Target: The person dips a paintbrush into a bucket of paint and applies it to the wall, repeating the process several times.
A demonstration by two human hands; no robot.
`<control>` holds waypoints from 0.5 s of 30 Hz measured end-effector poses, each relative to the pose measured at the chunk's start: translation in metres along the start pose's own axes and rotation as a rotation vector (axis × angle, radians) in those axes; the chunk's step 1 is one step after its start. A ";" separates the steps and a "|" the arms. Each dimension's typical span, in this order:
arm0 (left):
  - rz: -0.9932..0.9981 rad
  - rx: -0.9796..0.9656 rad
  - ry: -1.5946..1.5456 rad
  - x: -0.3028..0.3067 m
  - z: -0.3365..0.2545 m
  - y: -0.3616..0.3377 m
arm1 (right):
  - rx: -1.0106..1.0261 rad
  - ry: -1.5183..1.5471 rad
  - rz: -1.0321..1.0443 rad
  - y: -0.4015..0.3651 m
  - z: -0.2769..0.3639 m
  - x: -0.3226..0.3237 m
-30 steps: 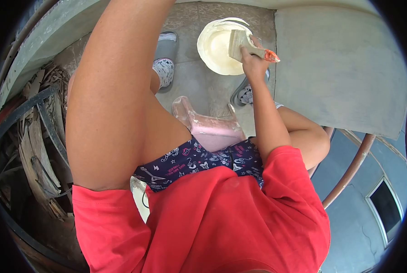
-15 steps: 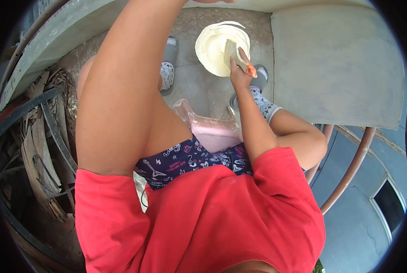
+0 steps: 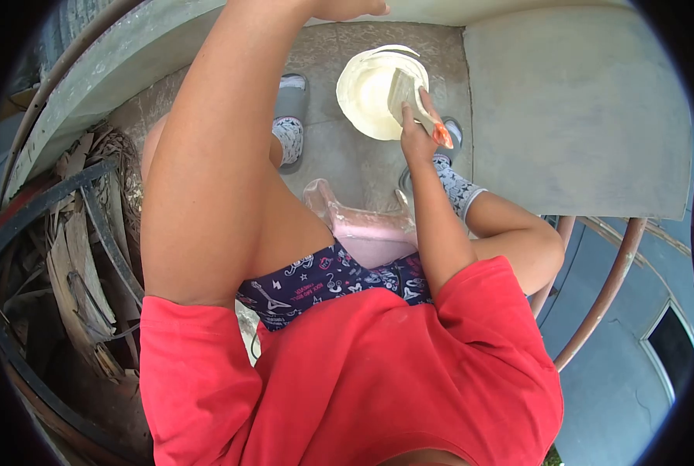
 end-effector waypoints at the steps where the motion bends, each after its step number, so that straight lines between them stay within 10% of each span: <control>1: -0.008 0.001 -0.004 0.001 0.001 -0.002 | -0.087 0.193 -0.097 0.000 0.005 0.001; 5: 0.023 0.027 -0.034 -0.001 -0.004 -0.005 | -0.267 -0.020 0.172 -0.002 0.018 0.008; 8: -0.043 0.018 -0.107 0.005 -0.008 -0.020 | -0.049 0.110 -0.046 -0.007 0.004 0.007; 15: -0.034 0.013 -0.081 -0.020 0.006 0.014 | -0.289 0.349 -0.209 0.017 0.026 0.061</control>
Point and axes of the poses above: each hand's wrist, its own y-axis towards the middle knuckle, its own x-axis out of the back of the hand, z = x × y, the point moved 1 cm from there along y, towards the middle knuckle, and after that the axes turned 15 degrees about x, right-handed, at the moved point
